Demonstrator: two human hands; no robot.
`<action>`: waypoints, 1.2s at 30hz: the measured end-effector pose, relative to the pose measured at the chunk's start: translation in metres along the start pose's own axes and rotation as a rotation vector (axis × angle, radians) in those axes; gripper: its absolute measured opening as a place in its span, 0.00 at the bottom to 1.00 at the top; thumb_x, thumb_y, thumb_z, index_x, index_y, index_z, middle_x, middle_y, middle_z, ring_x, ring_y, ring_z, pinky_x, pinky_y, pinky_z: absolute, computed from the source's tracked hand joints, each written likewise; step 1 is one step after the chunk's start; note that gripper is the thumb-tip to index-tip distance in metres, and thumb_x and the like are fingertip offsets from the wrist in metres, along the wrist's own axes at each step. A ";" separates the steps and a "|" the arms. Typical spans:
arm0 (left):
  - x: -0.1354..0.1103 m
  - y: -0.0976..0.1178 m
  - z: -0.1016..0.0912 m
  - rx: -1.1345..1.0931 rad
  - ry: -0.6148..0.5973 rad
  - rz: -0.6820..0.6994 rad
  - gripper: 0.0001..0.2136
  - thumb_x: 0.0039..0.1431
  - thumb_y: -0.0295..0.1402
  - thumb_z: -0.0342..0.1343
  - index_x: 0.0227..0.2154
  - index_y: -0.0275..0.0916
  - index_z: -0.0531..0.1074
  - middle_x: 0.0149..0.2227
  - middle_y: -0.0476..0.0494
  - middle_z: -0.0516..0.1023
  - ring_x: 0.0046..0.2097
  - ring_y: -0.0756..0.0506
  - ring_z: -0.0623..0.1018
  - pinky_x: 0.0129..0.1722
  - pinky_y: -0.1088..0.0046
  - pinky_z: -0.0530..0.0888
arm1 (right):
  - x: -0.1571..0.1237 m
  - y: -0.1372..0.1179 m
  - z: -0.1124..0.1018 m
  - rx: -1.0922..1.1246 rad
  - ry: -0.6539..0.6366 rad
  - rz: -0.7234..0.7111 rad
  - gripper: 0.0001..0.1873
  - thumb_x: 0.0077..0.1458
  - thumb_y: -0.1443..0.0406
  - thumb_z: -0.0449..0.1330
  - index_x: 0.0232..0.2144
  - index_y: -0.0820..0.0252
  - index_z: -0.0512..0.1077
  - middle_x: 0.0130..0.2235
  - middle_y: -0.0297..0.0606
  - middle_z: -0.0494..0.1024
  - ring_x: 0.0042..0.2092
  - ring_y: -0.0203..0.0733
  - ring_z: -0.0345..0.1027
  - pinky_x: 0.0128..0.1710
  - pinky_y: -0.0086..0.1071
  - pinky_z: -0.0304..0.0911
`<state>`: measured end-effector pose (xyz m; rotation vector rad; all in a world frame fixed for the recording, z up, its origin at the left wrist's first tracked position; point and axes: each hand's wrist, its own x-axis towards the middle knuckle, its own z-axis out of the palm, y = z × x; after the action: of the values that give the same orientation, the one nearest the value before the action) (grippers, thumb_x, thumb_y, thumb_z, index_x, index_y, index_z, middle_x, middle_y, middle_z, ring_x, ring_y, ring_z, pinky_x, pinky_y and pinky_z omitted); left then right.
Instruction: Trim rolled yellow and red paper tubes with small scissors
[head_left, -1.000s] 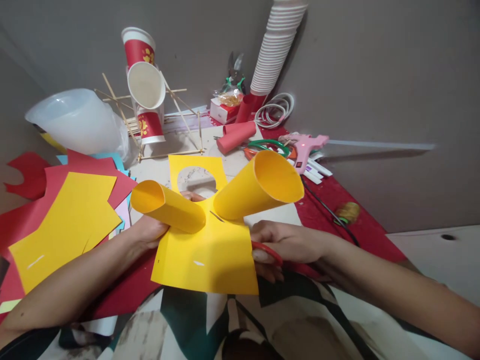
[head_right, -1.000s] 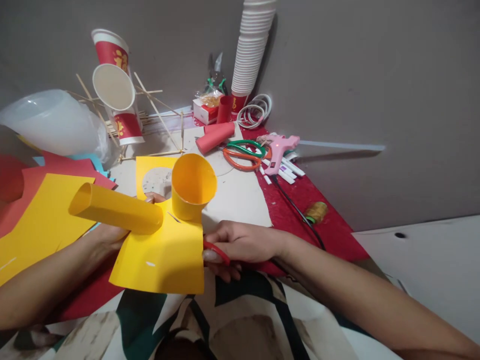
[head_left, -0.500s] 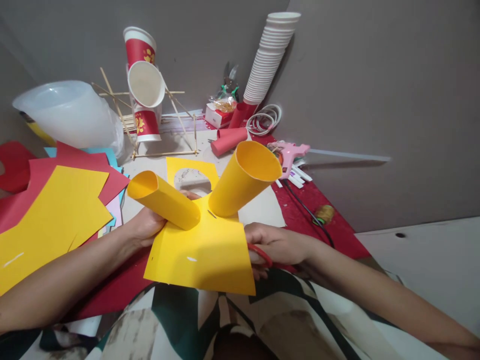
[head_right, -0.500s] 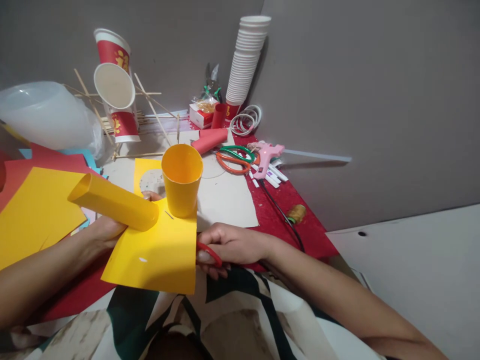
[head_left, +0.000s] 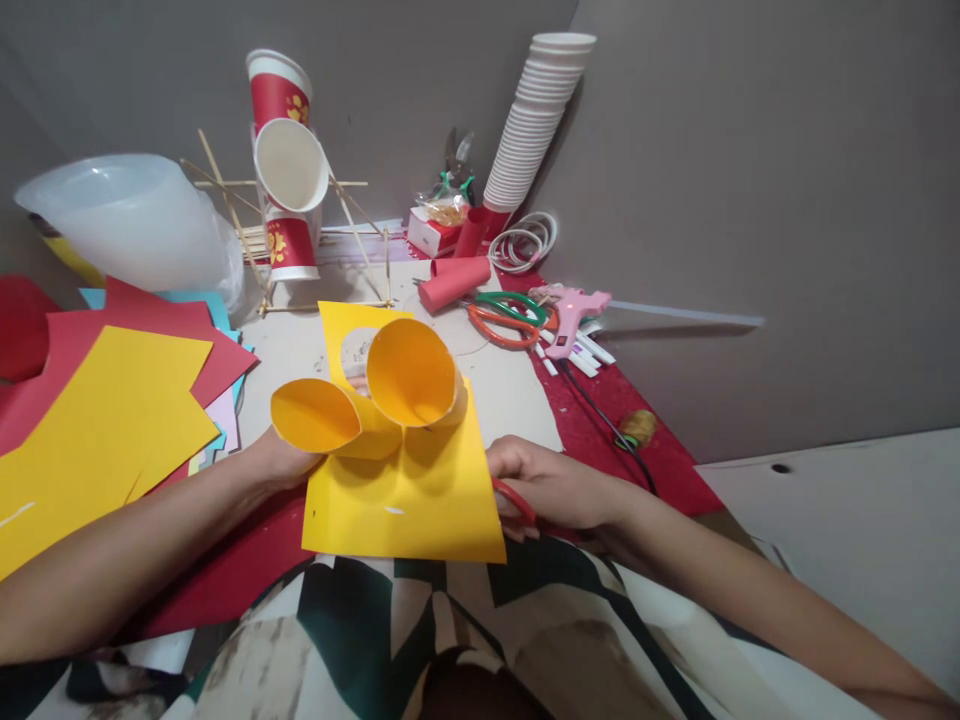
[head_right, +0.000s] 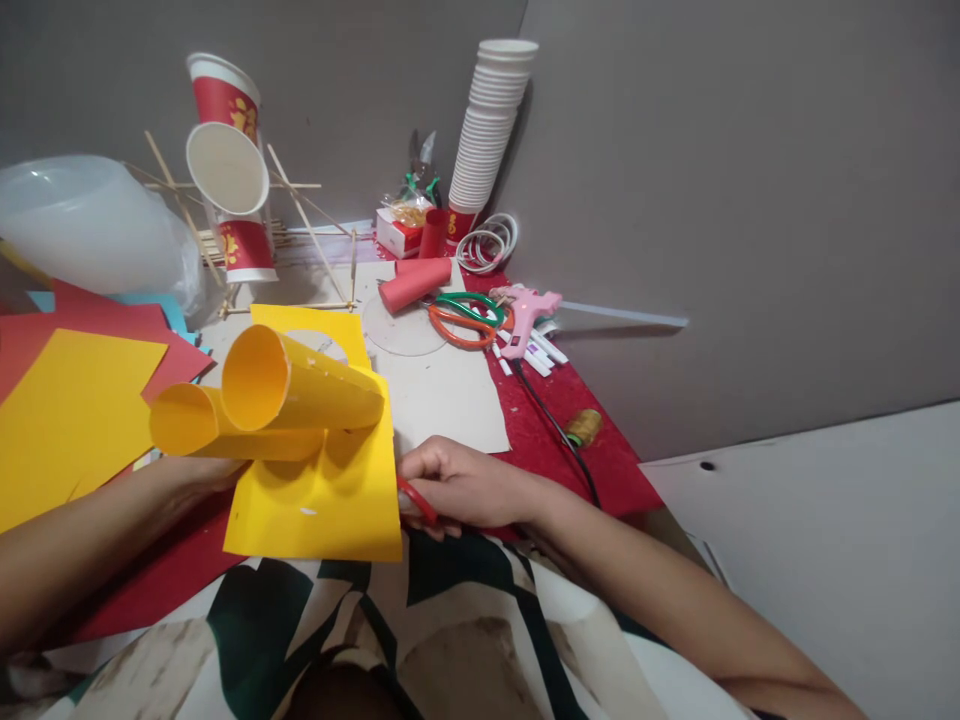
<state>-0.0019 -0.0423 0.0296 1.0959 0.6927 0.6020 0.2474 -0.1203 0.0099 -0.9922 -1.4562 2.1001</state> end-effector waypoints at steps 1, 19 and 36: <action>0.000 -0.001 -0.002 -0.008 -0.024 -0.022 0.16 0.49 0.37 0.64 0.41 0.36 0.79 0.39 0.37 0.83 0.40 0.37 0.80 0.39 0.60 0.76 | 0.000 0.000 -0.001 -0.015 0.003 0.006 0.28 0.50 0.46 0.65 0.19 0.64 0.67 0.16 0.27 0.64 0.16 0.24 0.53 0.15 0.18 0.49; 0.005 -0.010 -0.008 -0.071 -0.020 -0.030 0.11 0.55 0.39 0.62 0.35 0.35 0.78 0.34 0.45 0.80 0.36 0.46 0.77 0.37 0.73 0.72 | 0.005 0.001 0.005 -0.185 0.147 0.037 0.21 0.53 0.50 0.63 0.22 0.60 0.71 0.19 0.30 0.67 0.20 0.31 0.57 0.19 0.24 0.53; 0.005 -0.015 -0.009 -0.130 -0.031 -0.022 0.11 0.52 0.37 0.64 0.32 0.34 0.74 0.29 0.48 0.78 0.29 0.49 0.74 0.33 0.74 0.70 | 0.018 -0.010 0.018 -0.338 0.189 -0.249 0.22 0.55 0.46 0.58 0.30 0.58 0.80 0.29 0.39 0.81 0.35 0.44 0.75 0.39 0.34 0.73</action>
<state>-0.0043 -0.0385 0.0120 0.9743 0.6296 0.6019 0.2217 -0.1162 0.0172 -1.0336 -1.7677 1.5744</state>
